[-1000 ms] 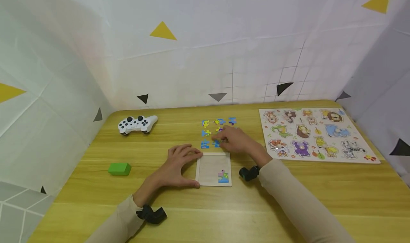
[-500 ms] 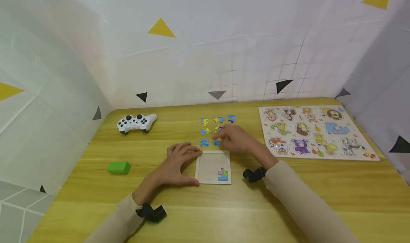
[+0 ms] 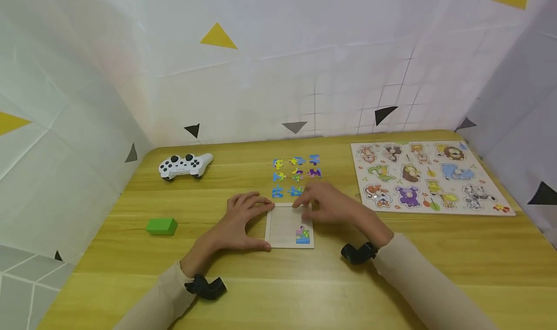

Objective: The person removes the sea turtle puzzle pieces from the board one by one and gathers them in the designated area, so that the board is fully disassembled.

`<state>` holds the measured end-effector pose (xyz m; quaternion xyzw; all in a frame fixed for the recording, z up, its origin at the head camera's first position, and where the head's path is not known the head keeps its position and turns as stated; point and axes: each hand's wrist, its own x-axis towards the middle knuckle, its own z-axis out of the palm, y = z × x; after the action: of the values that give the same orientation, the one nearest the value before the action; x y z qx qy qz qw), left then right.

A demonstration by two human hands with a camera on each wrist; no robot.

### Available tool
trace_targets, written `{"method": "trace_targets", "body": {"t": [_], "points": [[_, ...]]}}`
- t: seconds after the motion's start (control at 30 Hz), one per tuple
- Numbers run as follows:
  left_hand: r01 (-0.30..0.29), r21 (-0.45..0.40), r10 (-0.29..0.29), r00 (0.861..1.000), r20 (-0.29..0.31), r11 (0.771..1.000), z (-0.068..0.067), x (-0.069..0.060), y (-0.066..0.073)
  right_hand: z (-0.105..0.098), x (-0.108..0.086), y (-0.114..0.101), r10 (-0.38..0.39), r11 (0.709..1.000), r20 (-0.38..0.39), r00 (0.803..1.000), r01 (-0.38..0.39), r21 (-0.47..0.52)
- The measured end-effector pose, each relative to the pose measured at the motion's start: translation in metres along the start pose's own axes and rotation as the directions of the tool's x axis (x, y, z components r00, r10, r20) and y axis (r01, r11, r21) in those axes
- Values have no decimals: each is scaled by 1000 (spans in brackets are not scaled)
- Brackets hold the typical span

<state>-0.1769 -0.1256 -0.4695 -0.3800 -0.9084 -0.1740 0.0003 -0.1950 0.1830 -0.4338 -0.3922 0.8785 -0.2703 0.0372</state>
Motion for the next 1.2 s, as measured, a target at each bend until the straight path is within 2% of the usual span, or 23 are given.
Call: {"method": "trace_targets", "body": {"t": [0.17,0.6,0.8,1.2], "points": [[3,1,-3,1000,2,1000,-2,0,0,3,-6,-7,-15,1000,29,999,15,6],[12,3,-12,1000,8,1000,-1,0,-1,8,-13,-22,17,999,137,990,-21,27],[19,4,-19,1000,21,1000,-1,0,-1,9,-15,-25,10,1000,157,988,-12,13],[9,0,-9,1000,8,1000,0,0,1,8,-18,-27,12,1000,157,988,-12,2]]}}
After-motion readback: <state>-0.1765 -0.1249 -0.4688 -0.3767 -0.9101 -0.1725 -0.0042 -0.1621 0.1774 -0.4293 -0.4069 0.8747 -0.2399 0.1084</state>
